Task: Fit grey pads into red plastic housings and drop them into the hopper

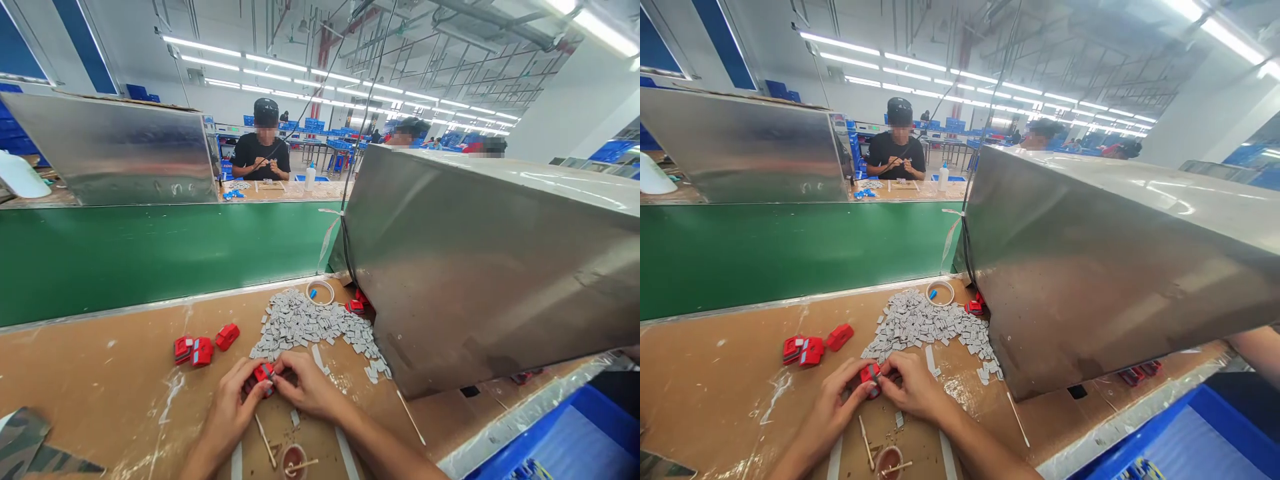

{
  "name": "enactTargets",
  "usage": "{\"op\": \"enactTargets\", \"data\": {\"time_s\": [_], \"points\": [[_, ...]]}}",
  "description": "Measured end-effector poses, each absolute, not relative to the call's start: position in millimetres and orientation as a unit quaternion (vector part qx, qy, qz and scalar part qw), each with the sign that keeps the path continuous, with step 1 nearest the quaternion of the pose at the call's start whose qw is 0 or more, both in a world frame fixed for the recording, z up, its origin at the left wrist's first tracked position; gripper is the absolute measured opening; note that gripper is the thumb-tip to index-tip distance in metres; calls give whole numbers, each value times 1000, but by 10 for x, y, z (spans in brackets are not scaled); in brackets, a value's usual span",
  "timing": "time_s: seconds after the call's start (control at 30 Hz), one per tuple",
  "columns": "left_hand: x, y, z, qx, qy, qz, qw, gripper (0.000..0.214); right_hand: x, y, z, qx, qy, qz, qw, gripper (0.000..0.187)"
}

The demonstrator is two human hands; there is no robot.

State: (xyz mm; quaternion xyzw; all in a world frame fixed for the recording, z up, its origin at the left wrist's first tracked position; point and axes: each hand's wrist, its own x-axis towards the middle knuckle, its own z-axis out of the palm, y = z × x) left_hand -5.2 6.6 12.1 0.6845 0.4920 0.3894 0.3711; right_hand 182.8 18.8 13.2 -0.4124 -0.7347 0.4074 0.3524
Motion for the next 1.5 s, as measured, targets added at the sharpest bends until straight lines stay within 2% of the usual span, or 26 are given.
{"op": "enactTargets", "data": {"time_s": [0.07, 0.2, 0.3, 0.43, 0.57, 0.7, 0.8, 1.03, 1.23, 1.4, 1.5], "points": [[-67, 95, 135, 643, 504, 398, 417, 38, 1815, 195, 126, -395, -704, 459, 371, 2], [-51, 120, 167, 499, 483, 449, 562, 41, 1762, 174, 90, -396, -613, 538, 422, 33], [21, 86, 166, 425, 442, 512, 601, 40, 1737, 135, 63, -394, -612, 534, 431, 39], [105, 48, 139, 469, 407, 531, 577, 28, 1757, 124, 50, -387, -641, 504, 430, 31], [88, 28, 143, 587, 456, 488, 457, 8, 1806, 153, -8, -383, -663, 495, 410, 31], [18, 36, 159, 653, 472, 463, 370, 9, 1853, 164, -90, -404, -699, 443, 390, 36], [-15, 59, 159, 657, 457, 460, 384, 10, 1882, 168, -114, -406, -719, 416, 381, 37], [-26, 88, 190, 634, 458, 452, 427, 9, 1895, 172, -87, -414, -712, 440, 359, 39], [-38, 44, 242, 650, 459, 423, 434, 11, 1898, 127, 2, -405, -728, 435, 340, 32], [-63, 51, 289, 647, 474, 406, 438, 13, 1865, 156, -29, -393, -684, 495, 364, 33], [-84, 70, 276, 654, 475, 397, 436, 11, 1858, 185, -45, -398, -689, 489, 357, 34]]}}
